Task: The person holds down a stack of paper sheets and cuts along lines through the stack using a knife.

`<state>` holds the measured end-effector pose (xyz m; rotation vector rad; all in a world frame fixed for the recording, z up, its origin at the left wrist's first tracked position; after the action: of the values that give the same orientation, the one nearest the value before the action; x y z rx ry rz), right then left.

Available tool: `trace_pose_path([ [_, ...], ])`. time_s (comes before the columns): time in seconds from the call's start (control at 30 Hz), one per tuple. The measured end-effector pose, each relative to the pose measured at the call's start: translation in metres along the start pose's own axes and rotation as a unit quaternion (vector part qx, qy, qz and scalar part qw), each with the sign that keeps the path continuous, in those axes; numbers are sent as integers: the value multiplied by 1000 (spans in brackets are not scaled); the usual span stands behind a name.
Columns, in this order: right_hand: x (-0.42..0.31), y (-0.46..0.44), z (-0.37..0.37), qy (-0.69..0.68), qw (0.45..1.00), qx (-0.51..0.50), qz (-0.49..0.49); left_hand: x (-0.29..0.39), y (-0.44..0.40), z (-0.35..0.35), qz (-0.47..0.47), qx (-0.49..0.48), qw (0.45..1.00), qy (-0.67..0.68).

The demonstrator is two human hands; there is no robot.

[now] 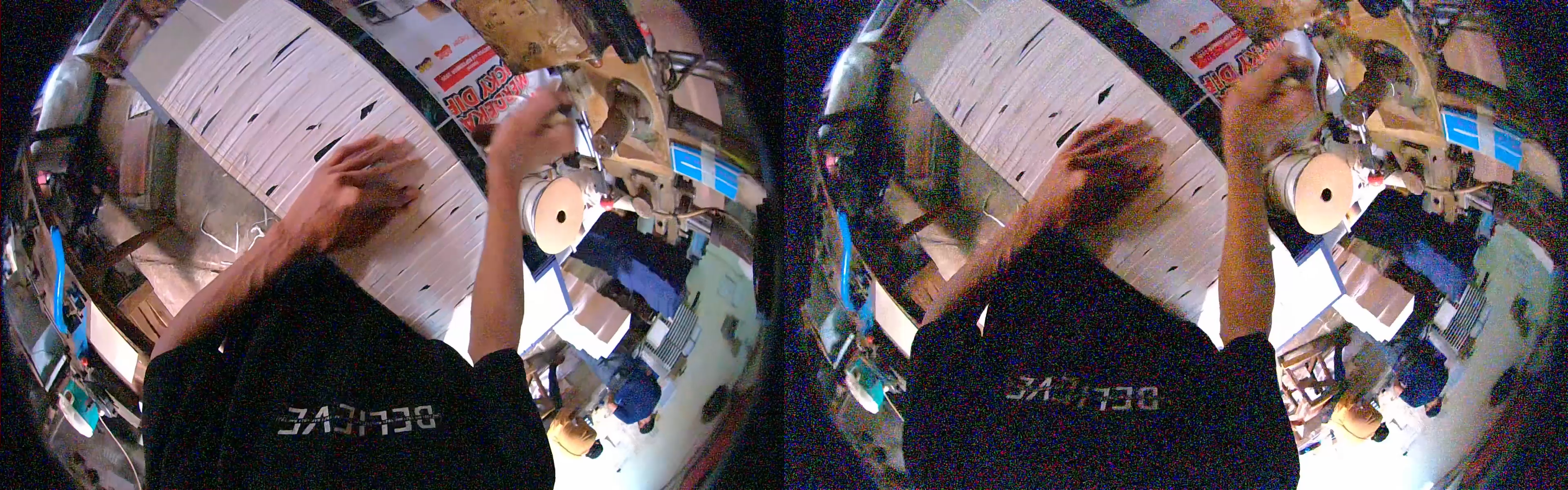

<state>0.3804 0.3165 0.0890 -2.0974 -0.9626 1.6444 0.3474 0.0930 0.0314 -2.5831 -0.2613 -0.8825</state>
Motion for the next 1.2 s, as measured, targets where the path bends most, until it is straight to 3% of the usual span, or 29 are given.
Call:
trace_pose_path([
  [0.03, 17, -11, -8, 19, 1000, -9, 4, -2, 1, 2, -3, 3, 1000, -3],
  [0.07, 12, -20, -15, -77, 996, -1, 40, -12, 2, 5, -63, 14, 984, 164],
  [0.1, 7, -27, -21, -173, 982, 16, 75, -16, 3, 9, -92, 15, 965, 245],
  [0.13, -25, -33, -22, -243, 965, -10, 94, -20, 4, 12, -120, 22, 938, 324],
  [0.23, -37, -23, -13, -278, 951, 15, 138, -35, 12, 17, -203, 88, 831, 511],
  [0.27, -38, -20, -10, -279, 950, 15, 138, -26, 5, 0, -96, 73, 946, 300],
  [0.3, -33, -15, -5, -272, 947, 12, 168, -7, 2, -6, 17, 53, 996, 68],
  [0.33, -28, -11, 0, -265, 943, 7, 199, -7, 4, -8, 16, 53, 996, 66],
  [0.37, -29, -10, 3, -261, 942, 3, 212, -12, 4, -14, -36, 62, 976, 206],
  [0.43, -27, -6, 5, -258, 940, 5, 226, -23, 5, -10, -89, 70, 933, 342],
  [0.5, -12, -3, 6, -253, 938, 9, 238, -5, 3, -10, 61, 74, 993, 76],
  [0.6, 5, -8, 6, -200, 962, -17, 183, -7, 2, -11, 34, 74, 992, 100],
  [0.7, 3, -5, 7, -271, 938, 8, 215, -7, 1, -11, 26, 74, 992, 100],
  [0.87, -26, -3, 7, -239, 943, 10, 232, -7, 1, -12, 27, 71, 993, 90],
  [1.13, -9, -3, 7, -211, 947, 27, 242, -4, 3, -14, 25, 88, 991, 94],
  [1.2, -9, -2, 6, -196, 950, 30, 239, -17, 3, -10, -57, 85, 958, 267],
])
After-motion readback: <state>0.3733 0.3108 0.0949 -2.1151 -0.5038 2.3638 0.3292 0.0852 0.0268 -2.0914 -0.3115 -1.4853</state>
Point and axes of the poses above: each hand's wrist, its own y-axis away from the middle knuckle, its own z-axis out of the palm, x = y × z, the point moved 8 cm from there along -y, towards the middle knuckle, and after that the axes turned 5 degrees about -x, right-handed, at the moved point
